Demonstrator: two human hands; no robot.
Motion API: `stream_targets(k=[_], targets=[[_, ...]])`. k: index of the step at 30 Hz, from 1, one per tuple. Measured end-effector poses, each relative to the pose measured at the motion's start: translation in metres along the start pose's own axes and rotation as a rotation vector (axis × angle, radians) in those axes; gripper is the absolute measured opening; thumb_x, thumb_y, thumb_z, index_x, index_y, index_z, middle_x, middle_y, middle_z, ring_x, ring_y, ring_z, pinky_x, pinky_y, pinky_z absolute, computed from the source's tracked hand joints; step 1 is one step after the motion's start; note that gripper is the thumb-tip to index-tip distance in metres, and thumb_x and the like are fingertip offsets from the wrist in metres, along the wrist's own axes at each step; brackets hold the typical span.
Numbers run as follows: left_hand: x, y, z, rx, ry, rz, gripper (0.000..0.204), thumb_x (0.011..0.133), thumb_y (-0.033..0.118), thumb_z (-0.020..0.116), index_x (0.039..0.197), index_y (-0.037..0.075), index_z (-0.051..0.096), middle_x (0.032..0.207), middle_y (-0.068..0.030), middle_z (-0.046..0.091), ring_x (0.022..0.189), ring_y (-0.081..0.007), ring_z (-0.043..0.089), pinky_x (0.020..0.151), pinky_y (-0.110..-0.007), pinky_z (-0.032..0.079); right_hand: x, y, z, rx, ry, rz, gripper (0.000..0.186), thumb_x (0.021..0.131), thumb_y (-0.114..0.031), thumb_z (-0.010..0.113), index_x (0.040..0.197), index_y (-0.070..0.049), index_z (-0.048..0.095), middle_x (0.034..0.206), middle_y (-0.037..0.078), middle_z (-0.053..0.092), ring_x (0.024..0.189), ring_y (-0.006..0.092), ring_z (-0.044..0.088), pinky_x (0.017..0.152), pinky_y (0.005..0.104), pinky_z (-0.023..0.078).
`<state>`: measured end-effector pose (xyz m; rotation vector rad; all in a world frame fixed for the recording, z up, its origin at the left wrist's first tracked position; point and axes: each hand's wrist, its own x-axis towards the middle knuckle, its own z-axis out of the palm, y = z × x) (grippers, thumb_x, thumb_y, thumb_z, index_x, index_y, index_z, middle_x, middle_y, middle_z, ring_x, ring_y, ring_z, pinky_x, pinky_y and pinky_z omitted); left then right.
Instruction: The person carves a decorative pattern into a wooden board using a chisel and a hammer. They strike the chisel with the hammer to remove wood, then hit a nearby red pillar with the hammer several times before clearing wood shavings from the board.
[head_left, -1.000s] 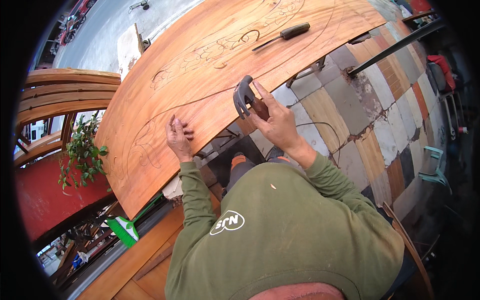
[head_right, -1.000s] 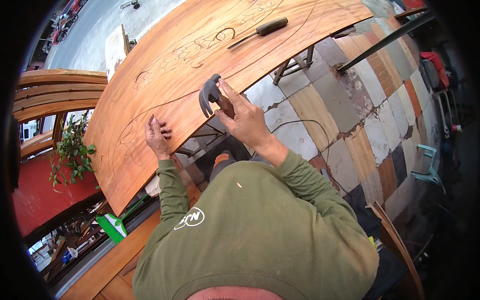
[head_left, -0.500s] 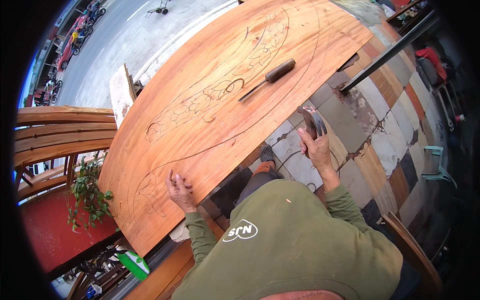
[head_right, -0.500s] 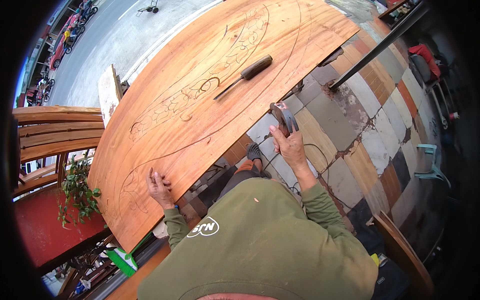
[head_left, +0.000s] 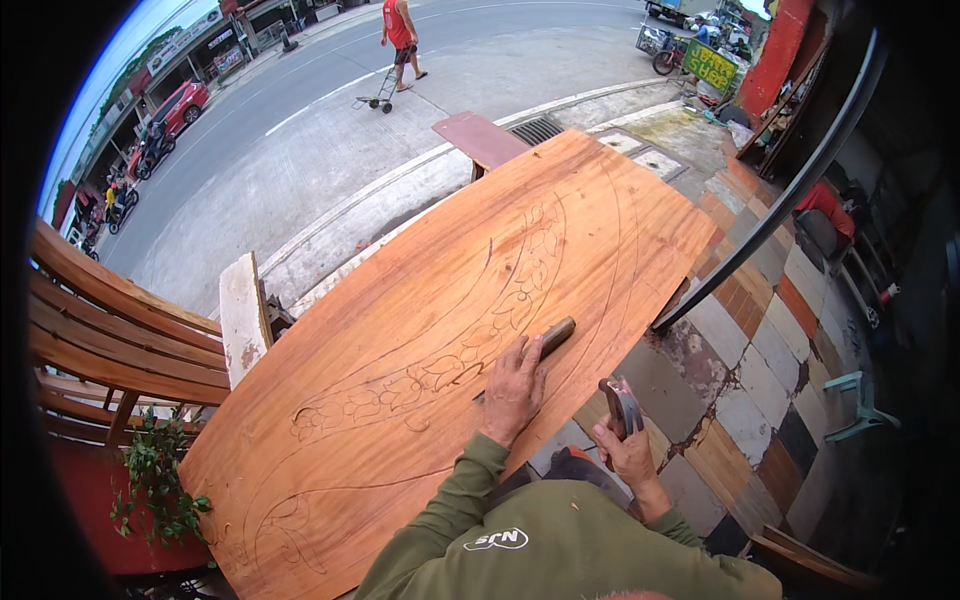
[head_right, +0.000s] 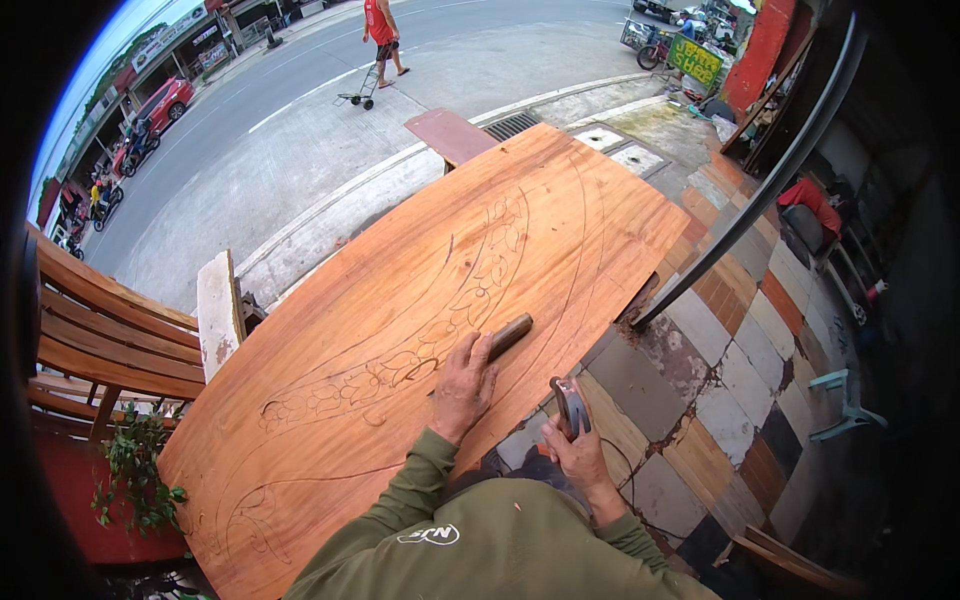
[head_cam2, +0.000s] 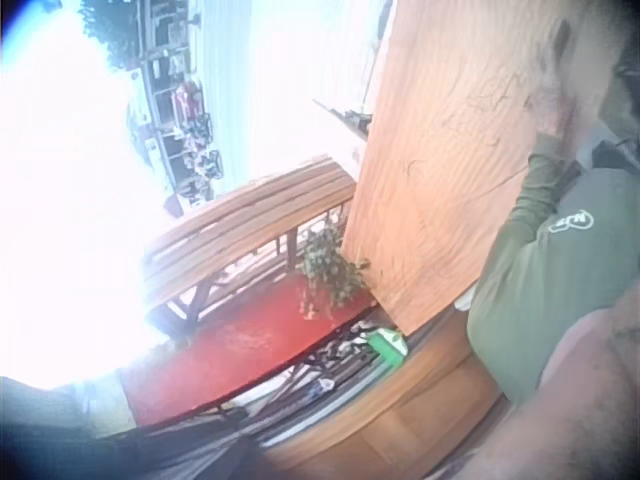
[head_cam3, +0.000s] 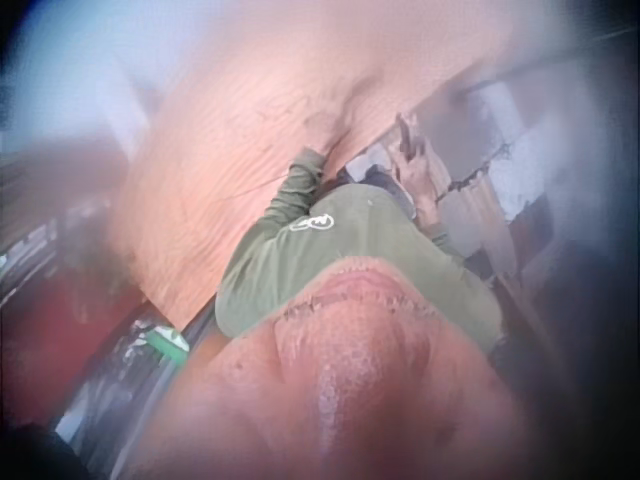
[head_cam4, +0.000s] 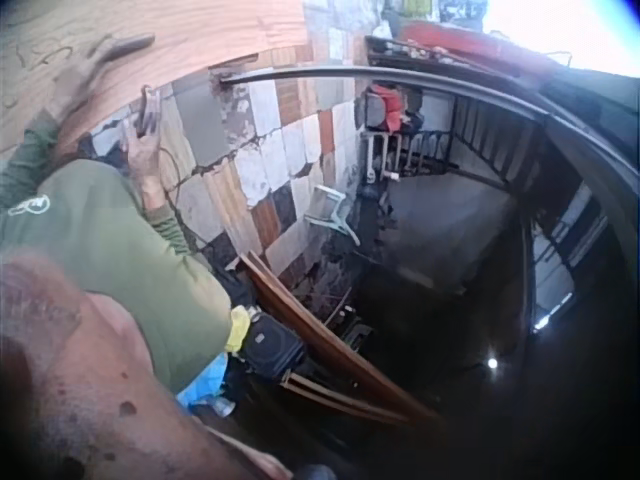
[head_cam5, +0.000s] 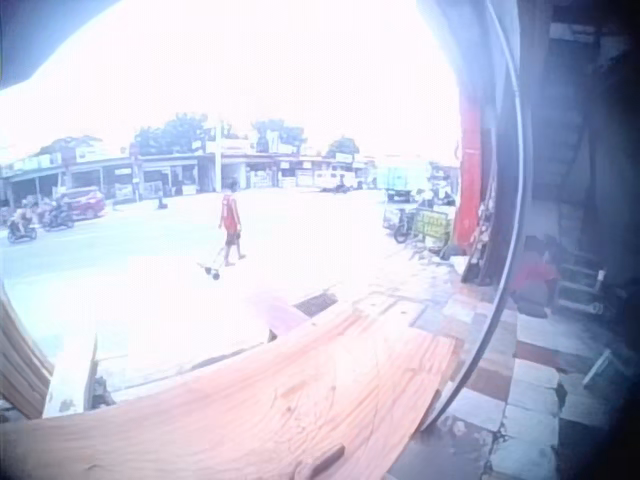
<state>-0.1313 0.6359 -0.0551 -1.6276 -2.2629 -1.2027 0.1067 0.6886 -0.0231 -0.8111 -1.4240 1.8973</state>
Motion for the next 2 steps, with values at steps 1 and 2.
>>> stream_targets(k=[1, 2], targets=[[0.011, -0.007, 0.018, 0.021, -0.107, -0.022, 0.063, 0.099, 0.023, 0.073, 0.157, 0.010, 0.053, 0.145, -0.0201, 0.058, 0.129, -0.0397, 0.060, 0.111, -0.049, 0.050, 0.004, 0.002, -0.007, -0.203, -0.069, -0.163, 0.081, 0.105, -0.014, 0.069, 0.172, -0.016, 0.023, 0.115, 0.007, 0.053, 0.067, 0.0092, 0.056, 0.054, 0.0266, 0.051], [0.015, -0.018, 0.039, 0.060, -0.185, -0.064, 0.069, 0.097, 0.026, 0.077, 0.159, 0.012, 0.051, 0.150, -0.0196, 0.056, 0.132, -0.0376, 0.059, 0.111, -0.048, 0.050, 0.023, -0.001, -0.007, -0.196, -0.079, -0.187, 0.081, 0.105, -0.014, 0.069, 0.172, -0.016, 0.023, 0.115, 0.007, 0.053, 0.067, 0.0092, 0.056, 0.054, 0.0266, 0.051]])
